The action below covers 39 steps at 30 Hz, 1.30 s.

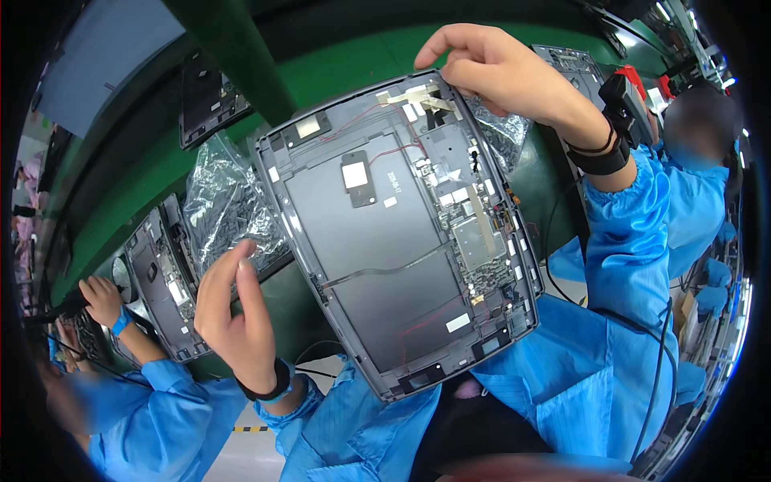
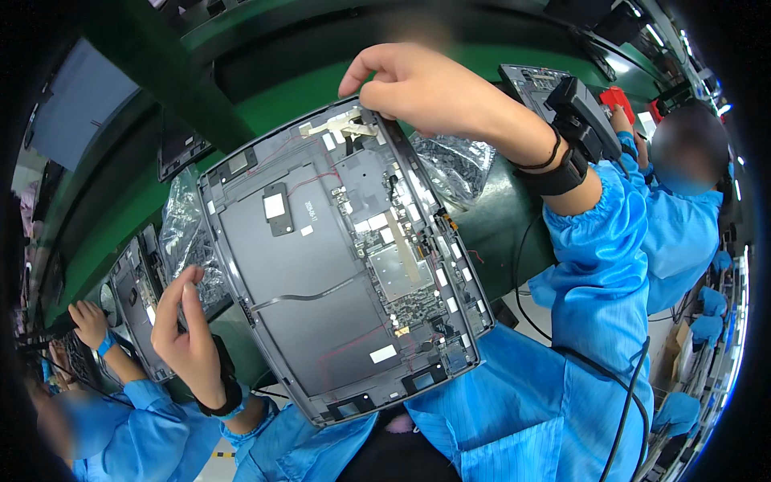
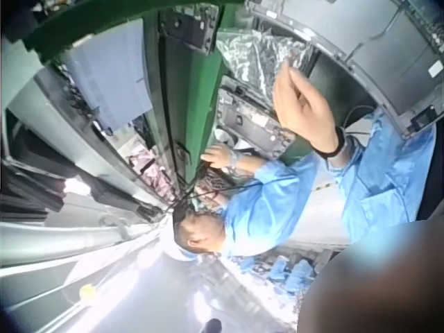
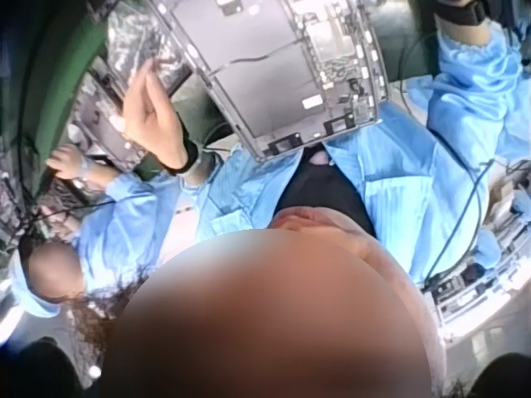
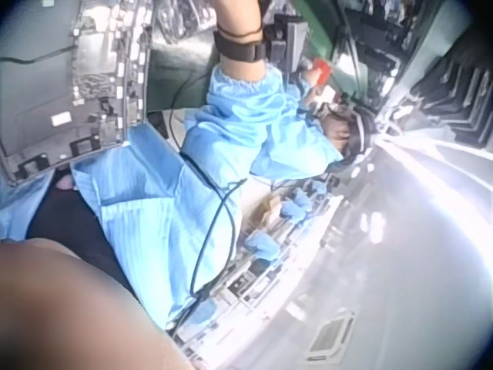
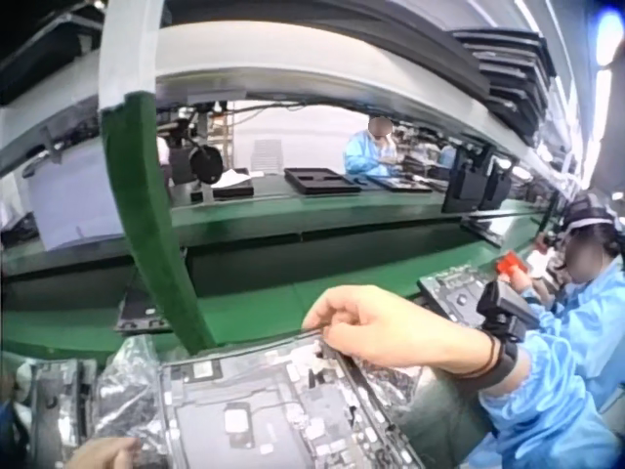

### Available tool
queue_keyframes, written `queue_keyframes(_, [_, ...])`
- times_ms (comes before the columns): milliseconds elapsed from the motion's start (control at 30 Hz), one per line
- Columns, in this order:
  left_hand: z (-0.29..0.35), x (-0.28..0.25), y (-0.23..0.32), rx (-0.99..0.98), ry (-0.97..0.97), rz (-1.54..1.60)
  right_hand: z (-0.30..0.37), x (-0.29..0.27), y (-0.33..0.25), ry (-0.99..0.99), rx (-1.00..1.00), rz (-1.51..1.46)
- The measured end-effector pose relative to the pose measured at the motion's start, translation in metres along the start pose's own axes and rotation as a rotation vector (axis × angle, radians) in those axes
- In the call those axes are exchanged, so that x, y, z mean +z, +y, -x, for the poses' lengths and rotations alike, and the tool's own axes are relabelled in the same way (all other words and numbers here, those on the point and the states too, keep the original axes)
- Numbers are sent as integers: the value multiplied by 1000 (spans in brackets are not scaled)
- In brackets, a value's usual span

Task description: The worker is connecting internal cables and components inside a tablet chassis on an assembly line.

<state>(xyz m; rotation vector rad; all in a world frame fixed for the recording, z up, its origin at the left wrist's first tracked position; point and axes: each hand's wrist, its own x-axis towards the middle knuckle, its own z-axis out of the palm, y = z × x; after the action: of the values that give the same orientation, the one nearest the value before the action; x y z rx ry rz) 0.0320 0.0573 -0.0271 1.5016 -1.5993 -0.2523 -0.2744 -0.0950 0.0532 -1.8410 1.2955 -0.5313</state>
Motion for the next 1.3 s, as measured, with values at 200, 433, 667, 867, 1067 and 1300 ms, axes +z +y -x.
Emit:
queue_keyframes(200, [-13, 33, -48, 63, -54, -106, 0, 17, 18, 171, -247, 379])
queue_keyframes(433, [-27, 69, -78, 265, -137, -149, -4, 23, 9, 205, -141, 291])
queue_keyframes(667, [-27, 90, -87, 302, -338, -113, 1, 8, 26, 235, -203, 76])
queue_keyframes(867, [-24, 105, -90, 221, -352, -150, 26, 4, 25, 288, -223, -44])
queue_keyframes(1067, [-33, 97, -86, 205, -336, 62, 45, 7, 27, 349, -341, -129])
queue_keyframes(1300, [-35, 90, -90, -77, -320, 140, 56, 10, 30, 435, -488, -15])
